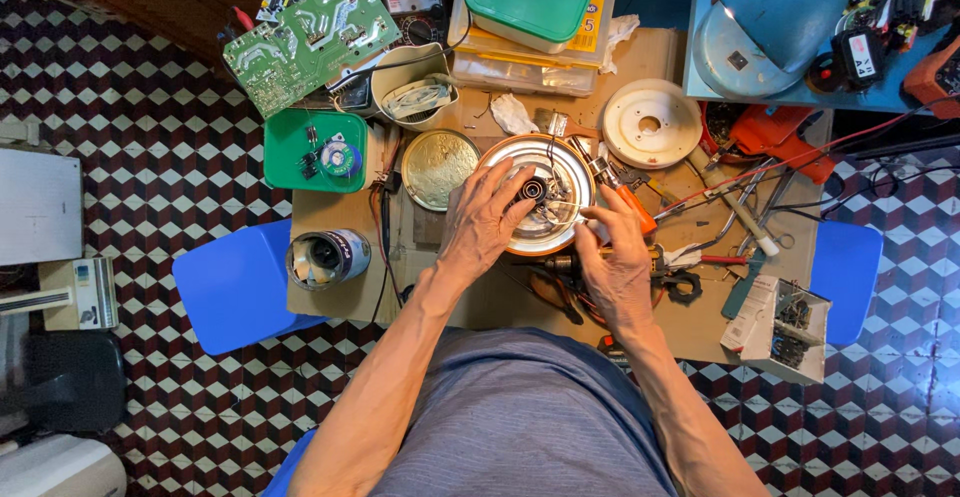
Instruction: The person disassembles an orange electric kettle, removes the base, and uses a power drill to unscrew the bottom. They then reassemble the kettle and use a multimeter to test the electrical connections at the base.
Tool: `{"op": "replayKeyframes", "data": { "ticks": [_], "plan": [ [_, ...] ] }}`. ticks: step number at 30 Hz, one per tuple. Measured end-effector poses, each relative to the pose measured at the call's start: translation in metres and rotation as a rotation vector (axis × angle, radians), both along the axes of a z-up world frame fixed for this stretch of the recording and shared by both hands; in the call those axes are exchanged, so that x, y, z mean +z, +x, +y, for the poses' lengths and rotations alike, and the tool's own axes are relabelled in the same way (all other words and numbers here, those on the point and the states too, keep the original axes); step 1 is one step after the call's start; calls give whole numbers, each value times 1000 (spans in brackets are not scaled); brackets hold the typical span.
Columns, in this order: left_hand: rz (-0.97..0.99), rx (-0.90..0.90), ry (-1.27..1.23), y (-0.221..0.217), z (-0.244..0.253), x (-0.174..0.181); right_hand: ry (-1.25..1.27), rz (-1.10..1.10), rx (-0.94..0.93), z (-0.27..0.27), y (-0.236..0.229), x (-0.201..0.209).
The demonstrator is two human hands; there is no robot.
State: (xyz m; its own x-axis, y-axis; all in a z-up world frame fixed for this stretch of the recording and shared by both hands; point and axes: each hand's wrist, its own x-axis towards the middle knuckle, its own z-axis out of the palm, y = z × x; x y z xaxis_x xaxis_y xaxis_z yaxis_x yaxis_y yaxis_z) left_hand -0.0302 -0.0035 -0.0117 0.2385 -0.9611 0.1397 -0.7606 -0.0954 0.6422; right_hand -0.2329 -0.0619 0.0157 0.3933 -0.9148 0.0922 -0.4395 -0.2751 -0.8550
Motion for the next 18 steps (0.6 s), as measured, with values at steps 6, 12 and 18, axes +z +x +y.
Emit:
{"op": "replayKeyframes", "data": {
  "ticks": [6, 12, 18],
  "plan": [
    [-23, 79, -37, -10, -4, 0, -311, 173, 85, -6, 26, -1],
    [-27, 94, -93, -16, -10, -5, -274, 166, 63, -12, 30, -13],
    [-27, 138, -161, -23, -11, -10, -285, 163, 82, -16, 30, -19]
  ]
}}
